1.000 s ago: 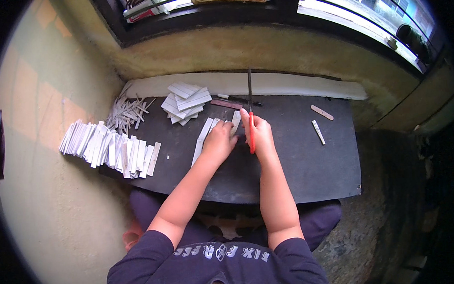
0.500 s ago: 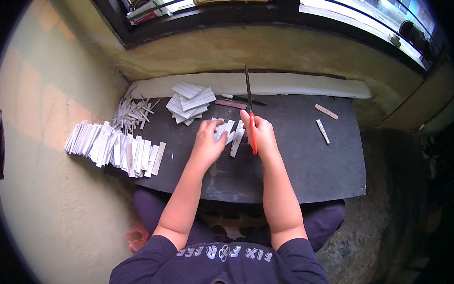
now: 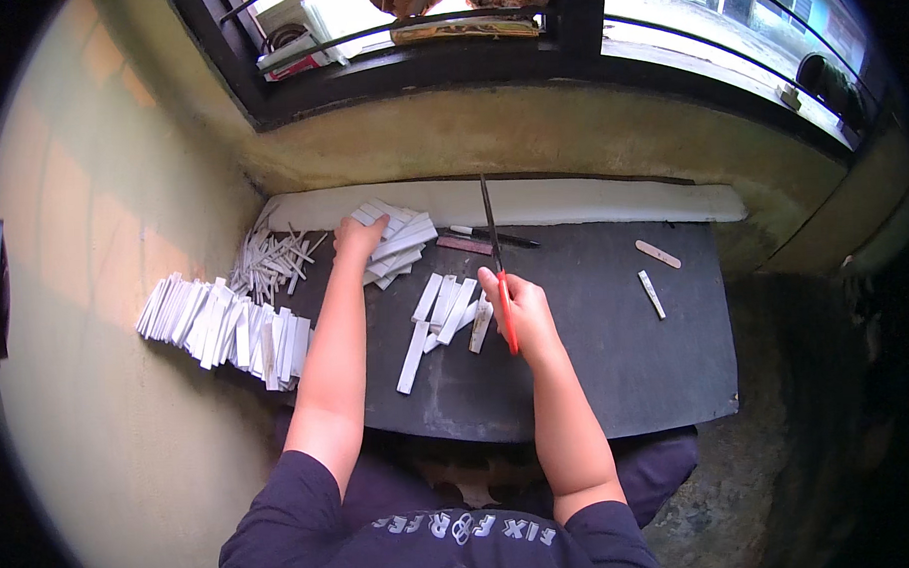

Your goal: The person sits cross-legged on the floor and uses red-handled scissors to cut a stack of white rectangular paper sheets into thin strips. The person repeatedly cuts the paper and places the resulting strips onto a pile on the floor.

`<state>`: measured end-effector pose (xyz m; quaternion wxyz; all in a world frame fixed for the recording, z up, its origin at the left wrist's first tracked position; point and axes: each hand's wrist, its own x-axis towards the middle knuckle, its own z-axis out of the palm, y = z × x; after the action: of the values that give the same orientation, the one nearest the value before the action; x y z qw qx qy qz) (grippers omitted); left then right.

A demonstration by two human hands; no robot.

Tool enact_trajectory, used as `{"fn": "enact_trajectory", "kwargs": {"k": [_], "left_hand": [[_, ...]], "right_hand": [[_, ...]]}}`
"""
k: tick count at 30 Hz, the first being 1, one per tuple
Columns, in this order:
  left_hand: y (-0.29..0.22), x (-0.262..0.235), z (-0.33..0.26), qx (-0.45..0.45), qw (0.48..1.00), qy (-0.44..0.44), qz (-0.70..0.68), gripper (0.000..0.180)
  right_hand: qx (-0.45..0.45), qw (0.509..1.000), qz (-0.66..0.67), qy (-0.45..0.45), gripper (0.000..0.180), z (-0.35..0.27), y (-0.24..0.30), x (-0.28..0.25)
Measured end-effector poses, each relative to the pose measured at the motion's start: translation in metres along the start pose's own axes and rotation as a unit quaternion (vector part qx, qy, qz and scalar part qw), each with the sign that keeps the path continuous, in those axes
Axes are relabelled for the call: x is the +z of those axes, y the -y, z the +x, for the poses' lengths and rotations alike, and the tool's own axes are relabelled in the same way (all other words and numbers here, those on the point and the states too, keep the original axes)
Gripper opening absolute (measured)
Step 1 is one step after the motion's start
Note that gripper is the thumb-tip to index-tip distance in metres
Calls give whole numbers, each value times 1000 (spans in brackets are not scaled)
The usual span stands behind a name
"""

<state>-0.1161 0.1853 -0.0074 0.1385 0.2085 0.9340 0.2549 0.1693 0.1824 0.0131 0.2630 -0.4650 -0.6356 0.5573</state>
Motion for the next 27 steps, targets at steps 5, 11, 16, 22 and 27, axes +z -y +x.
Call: {"fn": "enact_trajectory", "kwargs": {"k": [5, 11, 16, 22, 27], "left_hand": [[-8, 0, -21, 10, 997, -47, -66, 66], [13, 11, -28, 235, 890, -18, -390, 40], [-2, -37, -122, 169, 744, 138, -631, 29], [5, -75, -192, 177, 713, 115, -669, 28], [18, -83, -224, 213, 744, 84, -628, 30]], "right_hand": [[12, 1000, -24, 9, 55, -1, 1, 2], [2, 999, -32, 39, 54, -3, 1, 7], [-76, 991, -36, 107, 46, -5, -12, 8], [-220, 945, -30, 240, 38, -44, -6, 7], [-204, 935, -30, 288, 47, -90, 3, -5]]}}
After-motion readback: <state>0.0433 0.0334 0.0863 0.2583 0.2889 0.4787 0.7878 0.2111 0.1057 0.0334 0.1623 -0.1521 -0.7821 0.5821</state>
